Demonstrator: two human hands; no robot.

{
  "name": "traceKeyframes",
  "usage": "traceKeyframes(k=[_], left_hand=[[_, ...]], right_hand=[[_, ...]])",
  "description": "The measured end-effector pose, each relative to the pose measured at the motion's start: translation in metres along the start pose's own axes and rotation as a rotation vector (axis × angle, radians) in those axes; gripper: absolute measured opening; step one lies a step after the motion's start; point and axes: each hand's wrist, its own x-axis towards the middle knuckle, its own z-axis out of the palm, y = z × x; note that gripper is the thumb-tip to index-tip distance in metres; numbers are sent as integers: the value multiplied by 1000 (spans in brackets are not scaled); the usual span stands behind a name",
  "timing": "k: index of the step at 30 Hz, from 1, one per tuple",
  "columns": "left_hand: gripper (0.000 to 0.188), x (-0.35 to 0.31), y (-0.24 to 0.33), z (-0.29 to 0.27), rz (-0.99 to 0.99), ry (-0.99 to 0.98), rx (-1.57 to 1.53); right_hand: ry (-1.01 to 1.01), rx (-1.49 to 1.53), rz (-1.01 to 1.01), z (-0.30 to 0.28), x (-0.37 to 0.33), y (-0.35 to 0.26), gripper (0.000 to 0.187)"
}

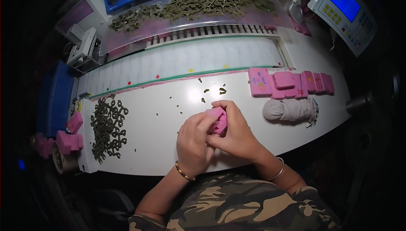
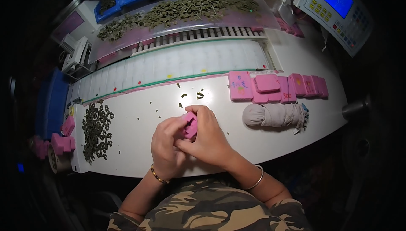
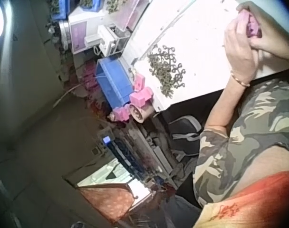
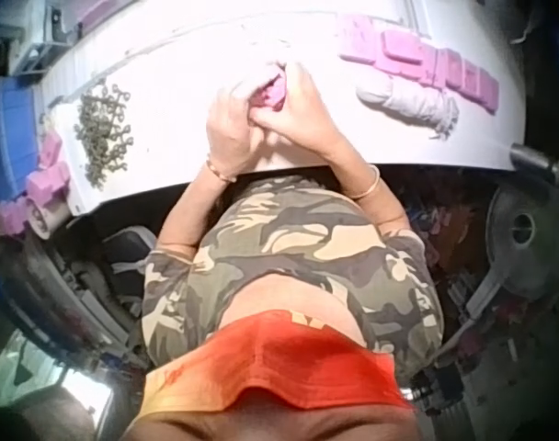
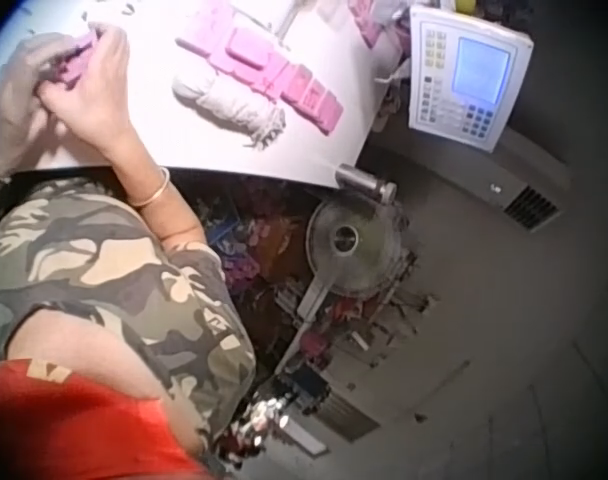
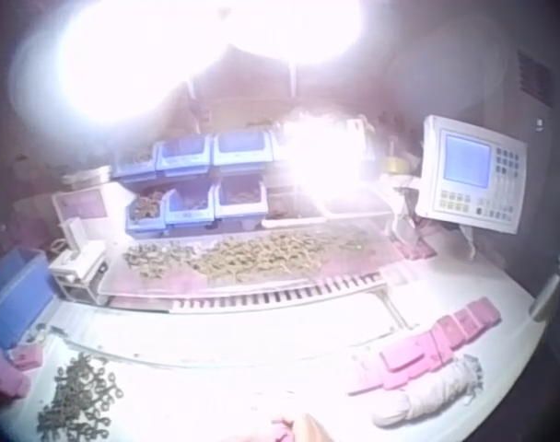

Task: Sorting and assembling small metal components into pink molding blocks at an industrial workstation.

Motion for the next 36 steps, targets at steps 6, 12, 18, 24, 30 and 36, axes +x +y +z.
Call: traceKeyframes(k=[6,12,18,24,30,36], left_hand=[[41,5,-8,-16,-539,-95,-696],[38,19,-4,-21,-665,-85,-961],[35,29,-8,-21,-672,121,-954],[47,31,11,-16,78,181,-84],[41,35,-1,-12,68,124,25],[33,55,-38,-25,-309,-10,-145]], right_hand=[[-242,600,148,-29,15,4,51],[-129,455,-22,-37,14,2,38],[-12,962,171,-44,21,3,45],[11,1142,200,-45,19,2,43],[-15,916,160,-38,16,-10,53],[111,666,54,-72,23,-9,58]])
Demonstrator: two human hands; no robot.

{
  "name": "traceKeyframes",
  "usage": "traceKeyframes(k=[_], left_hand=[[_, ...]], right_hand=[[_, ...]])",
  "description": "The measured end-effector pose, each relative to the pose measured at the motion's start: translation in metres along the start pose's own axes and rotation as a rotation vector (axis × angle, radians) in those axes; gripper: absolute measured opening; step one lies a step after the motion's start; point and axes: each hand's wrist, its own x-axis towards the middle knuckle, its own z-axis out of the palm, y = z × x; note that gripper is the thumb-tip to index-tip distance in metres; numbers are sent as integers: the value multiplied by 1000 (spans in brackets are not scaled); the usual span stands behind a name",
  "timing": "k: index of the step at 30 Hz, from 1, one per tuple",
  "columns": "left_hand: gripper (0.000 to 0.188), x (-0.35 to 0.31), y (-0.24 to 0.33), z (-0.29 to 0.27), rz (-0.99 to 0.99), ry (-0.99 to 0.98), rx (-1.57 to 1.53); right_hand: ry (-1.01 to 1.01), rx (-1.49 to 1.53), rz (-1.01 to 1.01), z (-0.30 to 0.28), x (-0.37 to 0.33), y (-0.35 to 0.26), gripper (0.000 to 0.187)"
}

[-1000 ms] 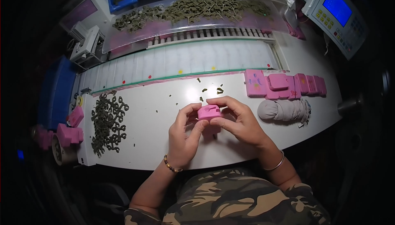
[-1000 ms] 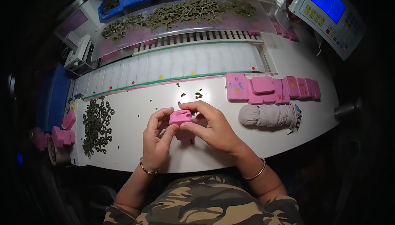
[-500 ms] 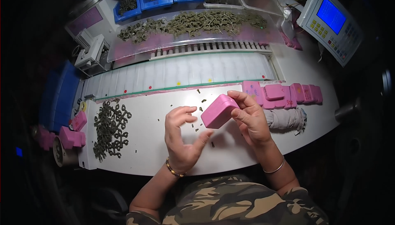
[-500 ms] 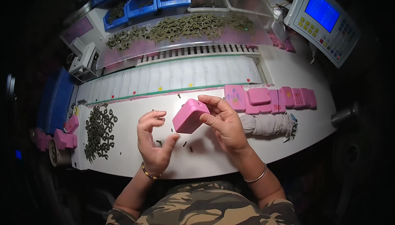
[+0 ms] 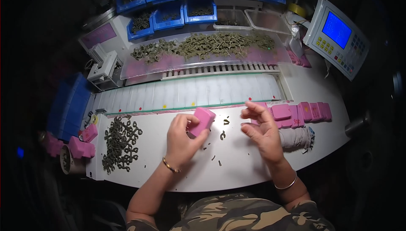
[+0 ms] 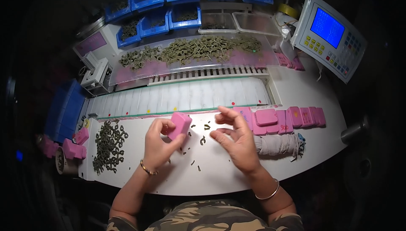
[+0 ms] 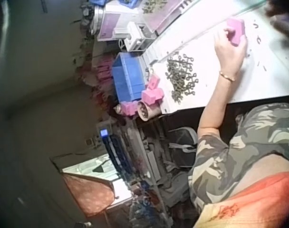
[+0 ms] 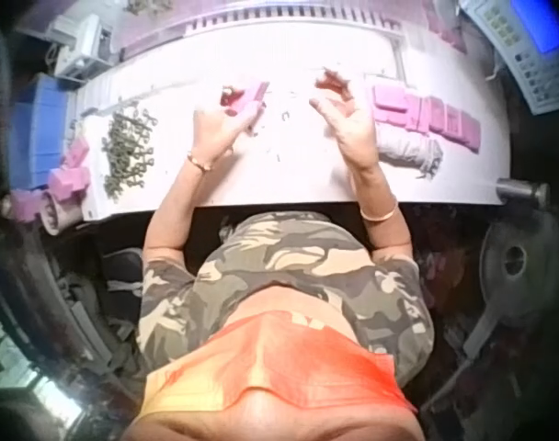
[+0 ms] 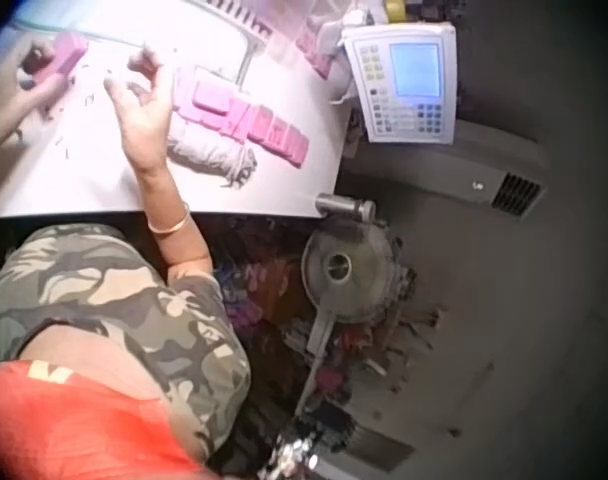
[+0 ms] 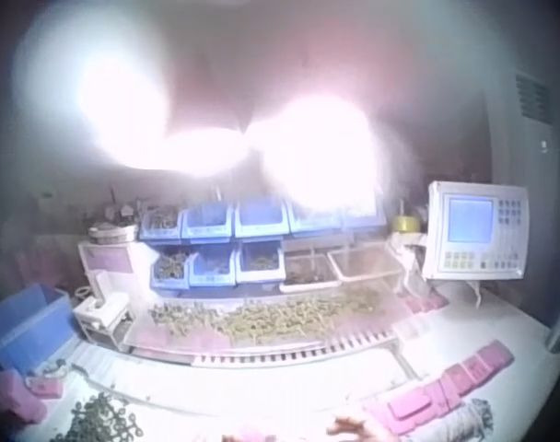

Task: Sorting and assembling small metal components into pink molding blocks at an industrial workstation.

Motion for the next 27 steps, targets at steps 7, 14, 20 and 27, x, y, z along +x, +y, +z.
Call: traceKeyframes(k=[7,14,20,27], left_hand=[[30,77,-95,-28,-56,272,391],[33,100,-126,-30,-71,325,494],[38,96,-131,-46,-28,316,666],[34,48,-64,-17,134,191,360]], right_hand=[[311,-189,-285,-72,18,-24,48],[670,-508,-455,-162,20,-70,40],[844,-1074,-698,-222,45,-97,36],[850,-1698,-716,-283,64,-120,34]])
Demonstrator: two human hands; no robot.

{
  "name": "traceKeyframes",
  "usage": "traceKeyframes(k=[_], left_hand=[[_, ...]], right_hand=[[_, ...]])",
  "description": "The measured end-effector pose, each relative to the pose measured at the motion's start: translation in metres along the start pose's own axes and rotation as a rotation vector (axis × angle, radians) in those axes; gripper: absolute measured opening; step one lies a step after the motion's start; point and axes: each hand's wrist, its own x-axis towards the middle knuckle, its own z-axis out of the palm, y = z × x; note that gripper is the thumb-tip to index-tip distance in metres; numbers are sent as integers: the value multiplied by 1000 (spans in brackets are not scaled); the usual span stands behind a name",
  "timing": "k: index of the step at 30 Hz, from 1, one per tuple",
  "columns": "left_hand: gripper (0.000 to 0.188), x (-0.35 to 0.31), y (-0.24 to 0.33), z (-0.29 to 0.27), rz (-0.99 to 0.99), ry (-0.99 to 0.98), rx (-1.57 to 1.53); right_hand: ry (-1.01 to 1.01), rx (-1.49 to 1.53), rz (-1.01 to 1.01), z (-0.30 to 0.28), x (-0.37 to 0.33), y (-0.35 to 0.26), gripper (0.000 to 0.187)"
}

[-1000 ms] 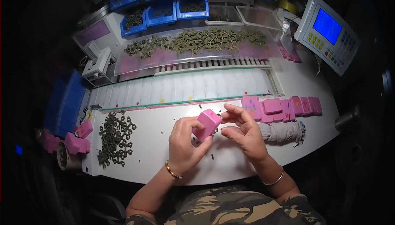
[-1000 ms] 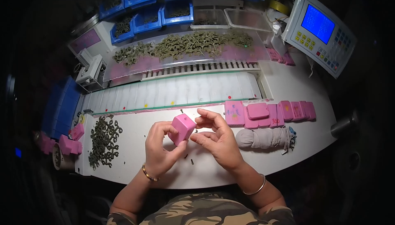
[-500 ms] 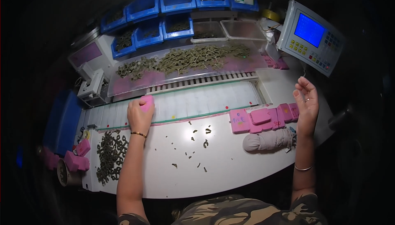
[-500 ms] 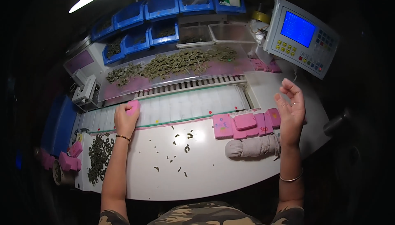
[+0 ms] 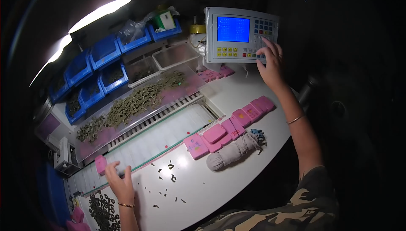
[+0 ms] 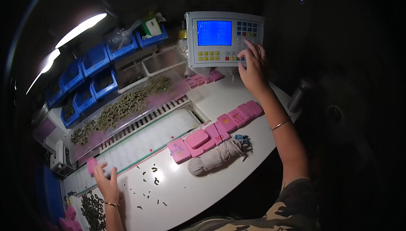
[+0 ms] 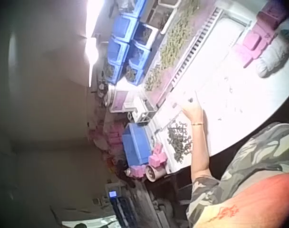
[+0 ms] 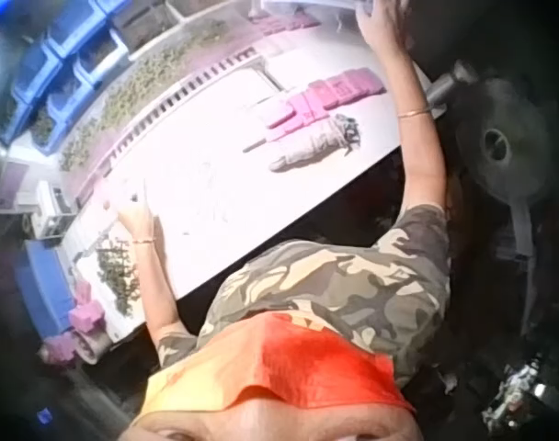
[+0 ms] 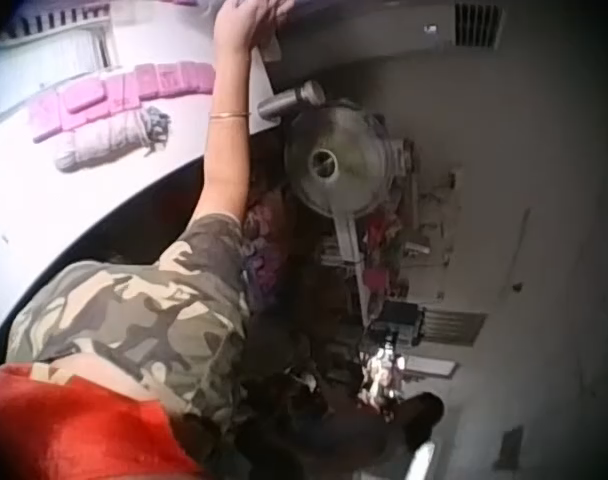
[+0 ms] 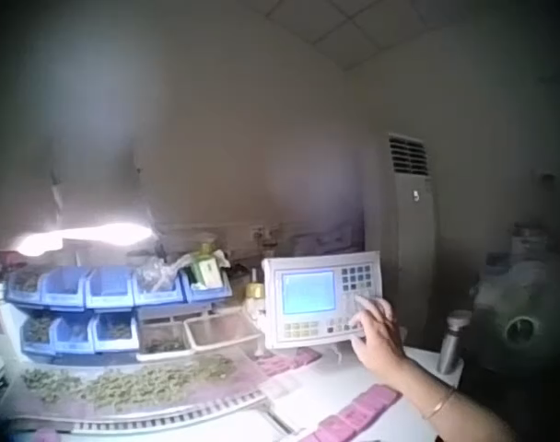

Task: Sorting and assembling small metal components into pink molding blocks at an industrial workstation.

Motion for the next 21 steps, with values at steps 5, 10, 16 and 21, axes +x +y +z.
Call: traceKeyframes(k=[5,10,16,21], left_hand=[[16,-42,28,-3,-449,-350,-687],[22,-51,32,-15,-733,-582,-854],[17,-43,-2,-14,-547,-438,-686],[36,9,-70,-40,21,178,512]], right_hand=[[-196,26,53,16,-4,7,31],[-266,-43,14,18,-7,-4,24],[-264,-50,4,16,5,-9,19],[-263,-15,43,11,9,-9,20]])
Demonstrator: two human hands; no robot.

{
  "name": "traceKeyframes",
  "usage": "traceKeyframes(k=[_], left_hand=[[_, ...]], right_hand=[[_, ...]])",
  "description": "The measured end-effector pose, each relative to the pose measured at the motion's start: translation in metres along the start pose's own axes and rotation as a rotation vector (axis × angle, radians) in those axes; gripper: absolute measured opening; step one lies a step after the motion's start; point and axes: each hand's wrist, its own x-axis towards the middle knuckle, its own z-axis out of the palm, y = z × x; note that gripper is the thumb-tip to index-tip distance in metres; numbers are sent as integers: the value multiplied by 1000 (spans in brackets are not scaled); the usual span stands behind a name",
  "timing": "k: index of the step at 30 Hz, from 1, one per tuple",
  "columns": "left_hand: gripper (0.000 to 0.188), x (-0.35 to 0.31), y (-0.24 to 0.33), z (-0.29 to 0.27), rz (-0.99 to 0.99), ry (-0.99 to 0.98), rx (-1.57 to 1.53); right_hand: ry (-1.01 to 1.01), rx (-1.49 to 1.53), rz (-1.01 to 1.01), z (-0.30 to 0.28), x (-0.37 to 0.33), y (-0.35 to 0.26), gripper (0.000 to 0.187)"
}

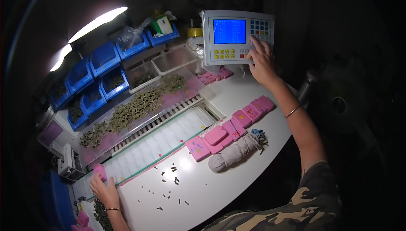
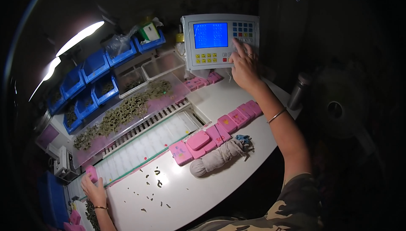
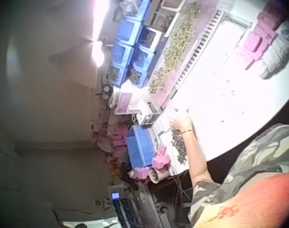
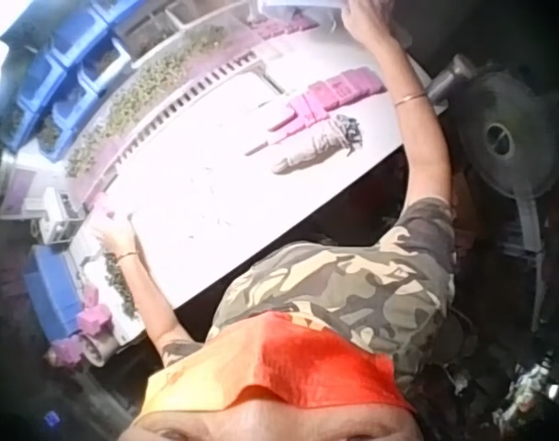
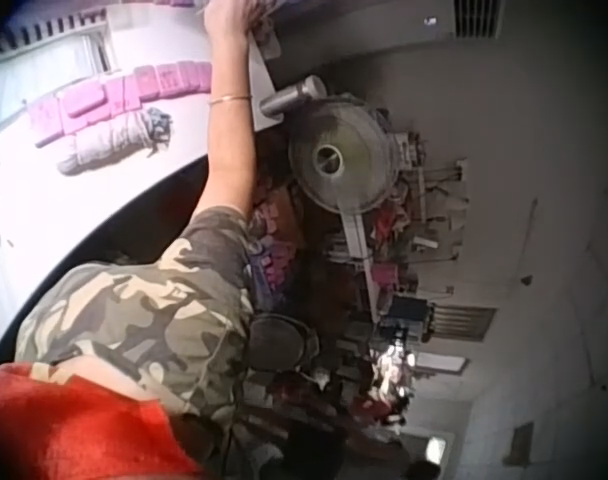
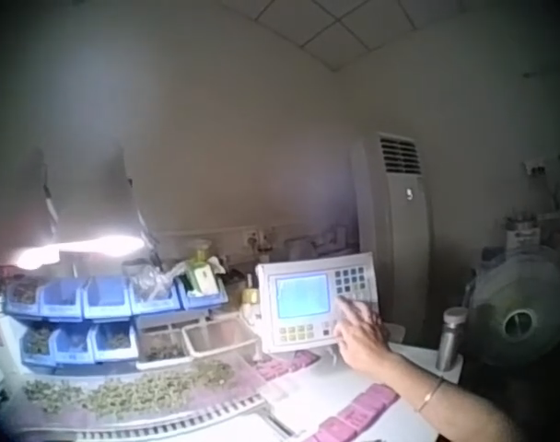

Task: Sorting and assembling small metal components into pink molding blocks at an industrial workstation.

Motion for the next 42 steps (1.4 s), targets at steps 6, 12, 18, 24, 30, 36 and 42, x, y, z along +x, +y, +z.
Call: traceKeyframes(k=[6,12,18,24,30,36,42], left_hand=[[41,16,-90,30,-422,-383,-188],[34,28,-131,51,-238,-260,-116],[33,23,-131,48,-289,-207,-245],[31,-23,16,-25,-262,-456,-720],[55,-71,64,-67,-148,-838,-546],[36,-80,82,-71,94,-512,-585],[36,-81,85,-74,108,-491,-566]], right_hand=[[-7,-40,6,-3,-3,0,21],[20,-60,-10,-1,-3,10,24],[-1,-16,-30,3,-3,6,24],[8,-49,-66,4,-7,12,22],[1,-32,-68,-3,-6,4,16],[58,-129,20,-1,-6,21,25],[-25,-116,104,-6,-9,22,22]])
